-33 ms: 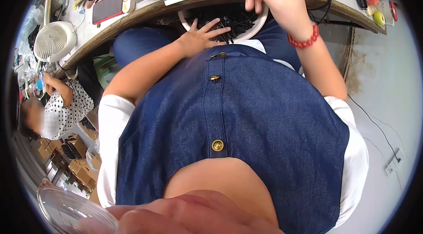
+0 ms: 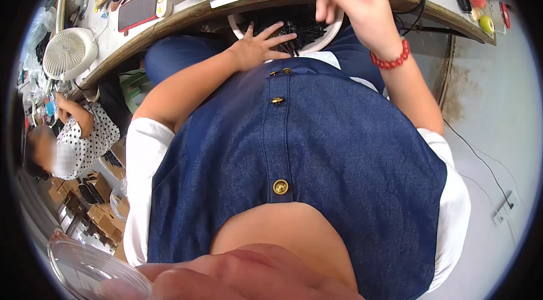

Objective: The person empties a plastic bag of black plastic components onto a table and then uses a metal jig to process them one by one. They pick up each component, place it into the jig, manipulate the mechanism, and drop the processed item into a white bowl below.

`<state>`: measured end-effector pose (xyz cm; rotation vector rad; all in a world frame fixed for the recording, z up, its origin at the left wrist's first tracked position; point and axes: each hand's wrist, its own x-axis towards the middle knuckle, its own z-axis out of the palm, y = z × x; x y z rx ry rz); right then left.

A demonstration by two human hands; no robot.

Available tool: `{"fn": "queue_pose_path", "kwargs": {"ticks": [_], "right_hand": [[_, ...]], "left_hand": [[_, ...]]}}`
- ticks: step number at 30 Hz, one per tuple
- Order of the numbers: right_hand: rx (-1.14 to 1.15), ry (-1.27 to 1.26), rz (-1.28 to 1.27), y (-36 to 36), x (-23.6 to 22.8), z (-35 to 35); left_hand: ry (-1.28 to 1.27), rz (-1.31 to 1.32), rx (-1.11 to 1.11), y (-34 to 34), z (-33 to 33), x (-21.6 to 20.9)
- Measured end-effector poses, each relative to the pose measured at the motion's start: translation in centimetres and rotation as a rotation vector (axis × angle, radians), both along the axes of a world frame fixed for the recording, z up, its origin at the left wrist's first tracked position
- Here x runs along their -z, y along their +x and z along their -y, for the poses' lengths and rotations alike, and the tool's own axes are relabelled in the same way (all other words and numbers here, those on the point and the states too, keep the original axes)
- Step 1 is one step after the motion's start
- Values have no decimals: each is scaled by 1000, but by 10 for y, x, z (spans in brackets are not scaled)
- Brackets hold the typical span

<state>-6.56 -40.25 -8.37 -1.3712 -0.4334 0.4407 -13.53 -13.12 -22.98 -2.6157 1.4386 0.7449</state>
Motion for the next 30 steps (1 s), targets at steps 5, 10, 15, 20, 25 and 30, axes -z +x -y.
{"fn": "queue_pose_path", "kwargs": {"ticks": [5, 10, 15, 20, 25, 30], "right_hand": [[-64, 60, -333, -33, 42, 22], [-112, 124, -409, -48, 65, 30], [152, -840, 737, -44, 34, 24], [29, -667, 672, -38, 29, 22], [41, -398, 468, -34, 21, 2], [219, -385, 682, -25, 23, -20]], "left_hand": [[-42, -100, -57, 36, -4, 21], [-186, -211, -159, 50, -13, 34], [-329, -186, -240, 55, -17, 47], [-347, -189, -383, 53, -12, 51], [-330, -213, -599, 51, 2, 40], [-450, -257, -658, 49, 9, 31]]}}
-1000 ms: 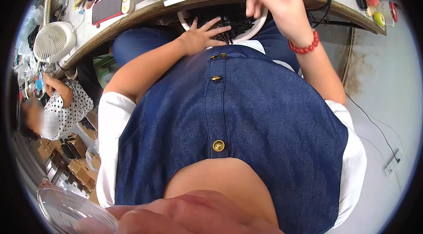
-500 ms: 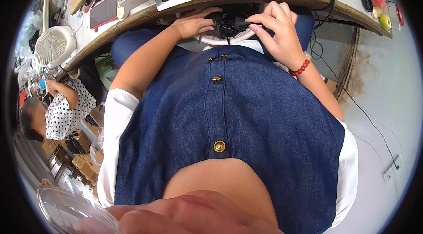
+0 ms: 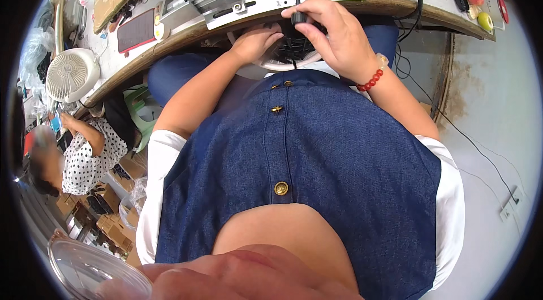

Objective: The person empties a plastic bag of black plastic components onto a table and then uses a metal jig to process them one by one. They pick up each component, place it into the jig, manipulate the mechanism, and drop the processed item into a white bowl below.

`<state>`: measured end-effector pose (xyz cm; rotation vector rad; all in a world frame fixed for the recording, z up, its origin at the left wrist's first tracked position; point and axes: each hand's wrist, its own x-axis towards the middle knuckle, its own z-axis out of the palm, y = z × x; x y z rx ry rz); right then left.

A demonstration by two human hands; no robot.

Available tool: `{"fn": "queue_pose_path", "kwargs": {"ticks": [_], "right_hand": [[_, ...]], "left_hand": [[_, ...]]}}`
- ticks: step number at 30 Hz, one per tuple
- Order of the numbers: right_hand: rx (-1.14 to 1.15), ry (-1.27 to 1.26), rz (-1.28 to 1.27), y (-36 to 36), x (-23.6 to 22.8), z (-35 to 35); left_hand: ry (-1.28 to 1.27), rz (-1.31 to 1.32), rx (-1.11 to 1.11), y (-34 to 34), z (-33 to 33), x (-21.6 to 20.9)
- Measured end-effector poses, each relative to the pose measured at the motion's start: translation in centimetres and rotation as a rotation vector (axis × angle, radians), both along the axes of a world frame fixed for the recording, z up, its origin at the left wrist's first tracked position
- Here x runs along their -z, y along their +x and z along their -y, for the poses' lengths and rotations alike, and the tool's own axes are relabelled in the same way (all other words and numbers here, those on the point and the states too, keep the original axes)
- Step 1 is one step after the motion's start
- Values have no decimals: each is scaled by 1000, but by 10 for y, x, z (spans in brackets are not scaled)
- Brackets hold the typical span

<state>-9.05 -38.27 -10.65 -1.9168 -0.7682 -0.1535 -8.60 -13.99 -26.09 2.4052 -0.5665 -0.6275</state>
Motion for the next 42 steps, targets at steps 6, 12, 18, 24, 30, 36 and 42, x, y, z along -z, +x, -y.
{"fn": "queue_pose_path", "kwargs": {"ticks": [6, 12, 18, 24, 30, 36, 42], "right_hand": [[84, -328, 429, 33, -10, -10], [119, -503, 544, 42, 1, -15], [140, -518, 532, 38, -4, -18], [131, -473, 563, 39, -4, -17], [-69, -249, 608, 9, 8, 11], [-349, -643, 71, -20, 101, 48], [44, -552, -1, -2, 151, 9]], "left_hand": [[-39, 74, -32, 0, 4, 6], [-11, 44, -3, 2, 6, -2], [63, 89, 64, -6, 9, -10], [-44, 341, 133, -12, 7, -2], [-113, 402, 118, -14, 7, -1], [-165, 450, 11, -17, 3, 14], [-165, 461, -2, -16, 4, 15]]}}
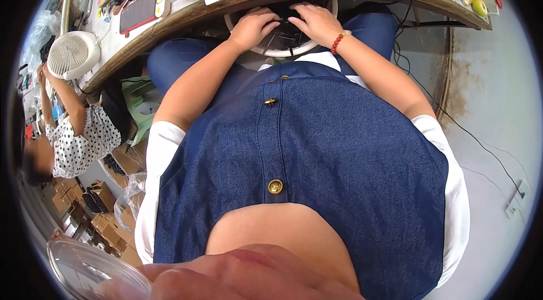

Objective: The person empties a plastic bag of black plastic components onto a table and then uses a metal jig to process them one by one. They pick up each component, place it into the jig, manipulate the mechanism, and drop the processed item into a white bowl below.

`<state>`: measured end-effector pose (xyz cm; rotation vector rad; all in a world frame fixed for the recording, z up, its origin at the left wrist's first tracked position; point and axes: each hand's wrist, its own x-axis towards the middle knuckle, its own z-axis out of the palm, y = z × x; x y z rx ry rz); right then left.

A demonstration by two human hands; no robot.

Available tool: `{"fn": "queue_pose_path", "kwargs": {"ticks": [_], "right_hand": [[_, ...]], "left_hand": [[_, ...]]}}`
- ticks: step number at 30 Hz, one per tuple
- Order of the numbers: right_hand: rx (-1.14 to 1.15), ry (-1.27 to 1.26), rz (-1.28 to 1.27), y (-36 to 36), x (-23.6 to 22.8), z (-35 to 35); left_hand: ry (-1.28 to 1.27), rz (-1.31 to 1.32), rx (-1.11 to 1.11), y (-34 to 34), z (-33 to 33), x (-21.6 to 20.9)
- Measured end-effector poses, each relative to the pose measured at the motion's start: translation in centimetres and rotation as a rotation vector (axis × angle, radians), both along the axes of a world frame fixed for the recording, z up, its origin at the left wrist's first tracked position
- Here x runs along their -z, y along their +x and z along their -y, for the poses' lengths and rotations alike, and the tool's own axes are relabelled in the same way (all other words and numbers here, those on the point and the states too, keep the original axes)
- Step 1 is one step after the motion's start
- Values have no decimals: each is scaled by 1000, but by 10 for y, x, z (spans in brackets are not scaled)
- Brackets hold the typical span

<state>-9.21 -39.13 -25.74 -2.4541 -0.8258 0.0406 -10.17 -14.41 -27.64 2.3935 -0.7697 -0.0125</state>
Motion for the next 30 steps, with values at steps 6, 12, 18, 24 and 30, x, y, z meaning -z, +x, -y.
{"fn": "queue_pose_path", "kwargs": {"ticks": [6, 12, 18, 24, 30], "right_hand": [[-98, 251, -70, 10, 30, -24], [1, 385, -323, 15, 31, -26], [218, 385, -217, 17, 50, -13], [-4, 64, -98, -11, 16, -23], [-67, 8, 54, -10, 56, -45]], "left_hand": [[-109, -66, -123, -2, -2, 2], [-68, -95, -160, 2, -3, 3], [73, -205, -189, 13, -2, 2], [-83, -101, -260, 10, -9, 28], [46, -335, -467, 17, -2, 10]]}}
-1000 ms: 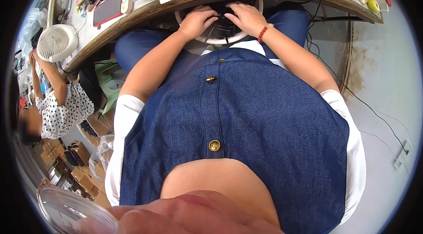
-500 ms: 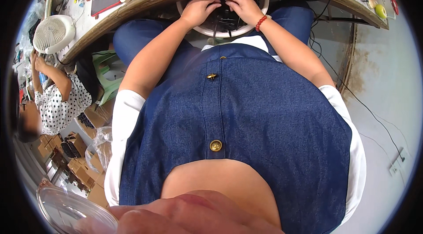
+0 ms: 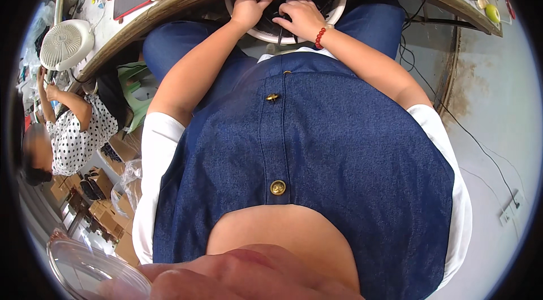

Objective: The person empties a plastic bag of black plastic components onto a table and then uses a metal jig to process them one by one. They pick up each component, place it into the jig, manipulate the mechanism, and drop the processed item into a white bowl below.

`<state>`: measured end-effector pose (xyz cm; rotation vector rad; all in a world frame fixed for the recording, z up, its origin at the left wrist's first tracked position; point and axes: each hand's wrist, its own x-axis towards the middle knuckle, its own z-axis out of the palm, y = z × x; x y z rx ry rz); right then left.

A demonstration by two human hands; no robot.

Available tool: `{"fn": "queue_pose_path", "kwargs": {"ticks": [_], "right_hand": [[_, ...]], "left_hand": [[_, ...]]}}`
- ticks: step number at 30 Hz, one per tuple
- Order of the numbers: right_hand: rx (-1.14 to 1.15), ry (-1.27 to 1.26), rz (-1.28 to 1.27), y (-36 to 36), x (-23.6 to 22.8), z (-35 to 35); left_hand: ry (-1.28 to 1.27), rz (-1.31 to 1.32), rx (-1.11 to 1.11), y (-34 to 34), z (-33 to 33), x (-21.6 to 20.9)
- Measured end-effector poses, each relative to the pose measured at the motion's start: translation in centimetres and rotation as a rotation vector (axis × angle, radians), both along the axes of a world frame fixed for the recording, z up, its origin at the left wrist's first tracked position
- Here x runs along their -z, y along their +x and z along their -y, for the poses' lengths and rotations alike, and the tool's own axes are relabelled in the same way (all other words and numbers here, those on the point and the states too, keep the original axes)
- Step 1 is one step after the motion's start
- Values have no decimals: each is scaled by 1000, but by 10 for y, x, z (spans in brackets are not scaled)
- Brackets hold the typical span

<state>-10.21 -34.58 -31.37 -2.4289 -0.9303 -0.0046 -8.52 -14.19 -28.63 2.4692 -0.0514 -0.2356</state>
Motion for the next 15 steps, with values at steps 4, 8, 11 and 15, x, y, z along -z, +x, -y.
{"fn": "queue_pose_path", "kwargs": {"ticks": [4, 8, 11, 15], "right_hand": [[0, -22, -102, -2, -10, -7], [-9, 117, -246, 1, -4, -5], [-32, 104, -138, 1, -14, 2], [-280, -88, 5, 0, -22, 8]], "left_hand": [[-116, -19, -91, 2, -2, 15], [-204, -176, -151, 7, 6, 9], [-258, -126, -159, 7, 0, 24], [-244, -88, -252, 14, -11, 53]]}}
